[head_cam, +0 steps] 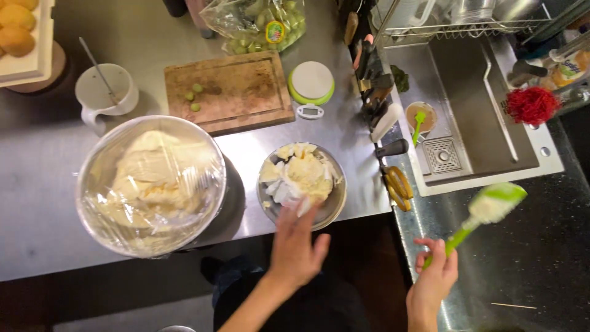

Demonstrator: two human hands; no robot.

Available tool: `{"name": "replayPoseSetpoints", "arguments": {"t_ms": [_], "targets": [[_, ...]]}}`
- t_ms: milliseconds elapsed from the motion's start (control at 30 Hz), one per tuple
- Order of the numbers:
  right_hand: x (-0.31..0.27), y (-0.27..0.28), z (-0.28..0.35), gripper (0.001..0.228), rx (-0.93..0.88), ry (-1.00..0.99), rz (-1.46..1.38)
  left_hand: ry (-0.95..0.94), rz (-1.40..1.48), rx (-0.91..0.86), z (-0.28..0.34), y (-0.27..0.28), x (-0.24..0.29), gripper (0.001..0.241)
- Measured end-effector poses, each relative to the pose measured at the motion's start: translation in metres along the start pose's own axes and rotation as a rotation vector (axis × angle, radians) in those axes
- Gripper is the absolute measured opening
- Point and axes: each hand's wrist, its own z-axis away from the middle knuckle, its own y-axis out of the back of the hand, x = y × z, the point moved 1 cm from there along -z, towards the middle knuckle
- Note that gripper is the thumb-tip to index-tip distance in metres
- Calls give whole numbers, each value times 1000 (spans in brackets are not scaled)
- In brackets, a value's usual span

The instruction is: Mixing white frosting or cream in a stainless steel bowl using a spatula in a bakery environment.

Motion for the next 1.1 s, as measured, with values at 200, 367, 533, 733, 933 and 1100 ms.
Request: {"name": "replayPoseSetpoints", "arguments": {"t_ms": [200, 367, 533, 733, 933, 1100], "targets": [[-27, -71, 25, 32, -197, -74, -21, -203, -437, -177, 45, 51, -57, 79], [-26, -85, 32, 38, -295, -46, 140, -288, -437, -230, 59, 73, -55, 80], [-27, -78, 32, 35, -353, 33, 583, -76, -172, -162, 75, 88, -52, 63], [-81, -89, 33, 29, -517, 518, 887, 855, 1029, 104, 80, 23, -101, 32], [-152, -109, 27, 27, -706, 651, 1423, 848, 1128, 340, 67, -8, -120, 33], [-137, -126, 7, 24, -639, 1161, 1518, 900, 1108, 356, 52, 5, -105, 41]]}}
